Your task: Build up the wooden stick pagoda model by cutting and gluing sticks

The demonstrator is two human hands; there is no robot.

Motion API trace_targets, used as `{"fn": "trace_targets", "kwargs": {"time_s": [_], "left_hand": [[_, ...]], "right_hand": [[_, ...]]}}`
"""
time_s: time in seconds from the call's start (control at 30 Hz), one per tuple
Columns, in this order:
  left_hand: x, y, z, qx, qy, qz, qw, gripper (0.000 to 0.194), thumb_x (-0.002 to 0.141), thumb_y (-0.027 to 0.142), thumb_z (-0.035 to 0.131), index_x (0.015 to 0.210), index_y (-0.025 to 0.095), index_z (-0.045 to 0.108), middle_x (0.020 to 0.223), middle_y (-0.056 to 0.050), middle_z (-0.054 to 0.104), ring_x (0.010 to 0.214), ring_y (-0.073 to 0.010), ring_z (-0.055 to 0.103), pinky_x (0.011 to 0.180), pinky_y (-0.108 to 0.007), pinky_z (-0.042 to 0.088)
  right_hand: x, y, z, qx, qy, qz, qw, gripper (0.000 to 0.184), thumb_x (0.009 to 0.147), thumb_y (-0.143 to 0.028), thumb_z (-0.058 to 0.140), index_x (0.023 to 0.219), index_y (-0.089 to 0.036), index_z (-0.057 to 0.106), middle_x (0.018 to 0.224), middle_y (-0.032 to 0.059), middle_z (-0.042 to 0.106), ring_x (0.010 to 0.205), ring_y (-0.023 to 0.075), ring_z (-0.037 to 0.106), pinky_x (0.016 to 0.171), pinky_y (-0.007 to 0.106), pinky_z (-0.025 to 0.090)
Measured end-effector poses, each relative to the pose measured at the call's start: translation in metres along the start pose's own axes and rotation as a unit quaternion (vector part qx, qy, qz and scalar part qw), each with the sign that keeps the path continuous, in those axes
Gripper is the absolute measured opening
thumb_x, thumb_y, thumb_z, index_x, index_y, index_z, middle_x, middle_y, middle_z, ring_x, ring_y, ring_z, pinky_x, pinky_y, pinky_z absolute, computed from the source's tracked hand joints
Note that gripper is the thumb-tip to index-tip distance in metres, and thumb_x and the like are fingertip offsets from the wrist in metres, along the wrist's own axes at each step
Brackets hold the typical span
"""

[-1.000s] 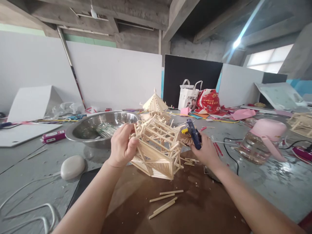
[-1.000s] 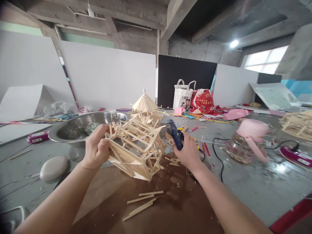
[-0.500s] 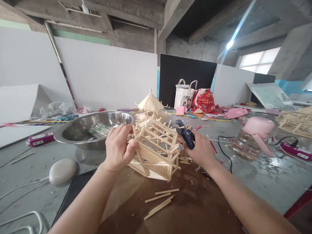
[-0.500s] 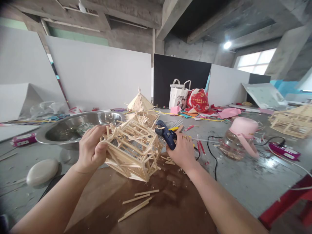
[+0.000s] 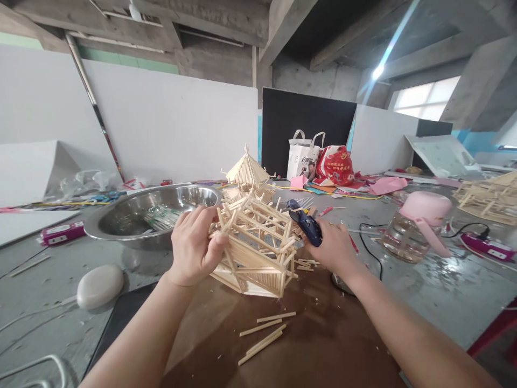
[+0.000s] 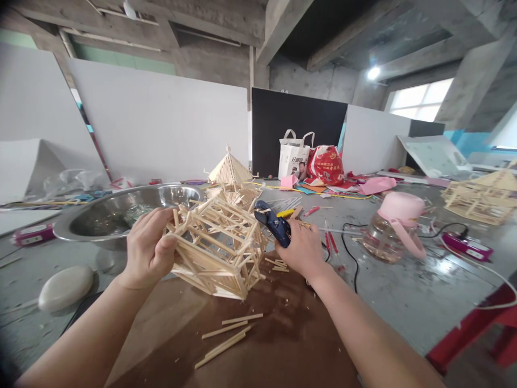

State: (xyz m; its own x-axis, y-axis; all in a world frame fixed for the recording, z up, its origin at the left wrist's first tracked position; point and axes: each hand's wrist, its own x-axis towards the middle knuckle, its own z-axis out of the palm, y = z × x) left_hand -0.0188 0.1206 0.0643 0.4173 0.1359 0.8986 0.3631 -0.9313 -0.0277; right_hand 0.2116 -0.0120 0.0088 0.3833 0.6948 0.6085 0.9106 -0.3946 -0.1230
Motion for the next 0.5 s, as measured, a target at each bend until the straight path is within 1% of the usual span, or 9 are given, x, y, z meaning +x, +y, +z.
{"fn": "trace_targets", "kwargs": {"time_s": [0.23, 0.5], "left_hand": [[0.0003, 0.0004, -0.0002, 0.008, -0.002, 0.004, 1.000, 0.048, 0.080, 0.053, 0.014, 0.082, 0.018, 0.047, 0.066, -0.005, 0.048, 0.062, -0.0182, 0.045, 0.060, -0.032, 0.033], [0.0008, 0.0021, -0.0005, 0.016, -0.002, 0.003, 1.000, 0.048, 0.080, 0.053, 0.014, 0.081, 0.018, 0.047, 0.064, -0.005, 0.048, 0.061, -0.0185, 0.045, 0.061, -0.033, 0.034]], "right_hand": [[0.0001, -0.0010, -0.0011, -0.028, -0.015, 0.004, 0.999, 0.025, 0.071, -0.039, 0.045, 0.082, -0.017, 0.052, 0.075, 0.0068, 0.065, 0.074, 0.0225, 0.057, 0.070, 0.033, 0.025], [0.0009, -0.0030, 0.0036, -0.082, -0.009, 0.002, 0.997, 0.030, 0.072, -0.043, 0.042, 0.080, -0.016, 0.054, 0.071, 0.0078, 0.064, 0.068, 0.0219, 0.057, 0.069, 0.033, 0.026]]}}
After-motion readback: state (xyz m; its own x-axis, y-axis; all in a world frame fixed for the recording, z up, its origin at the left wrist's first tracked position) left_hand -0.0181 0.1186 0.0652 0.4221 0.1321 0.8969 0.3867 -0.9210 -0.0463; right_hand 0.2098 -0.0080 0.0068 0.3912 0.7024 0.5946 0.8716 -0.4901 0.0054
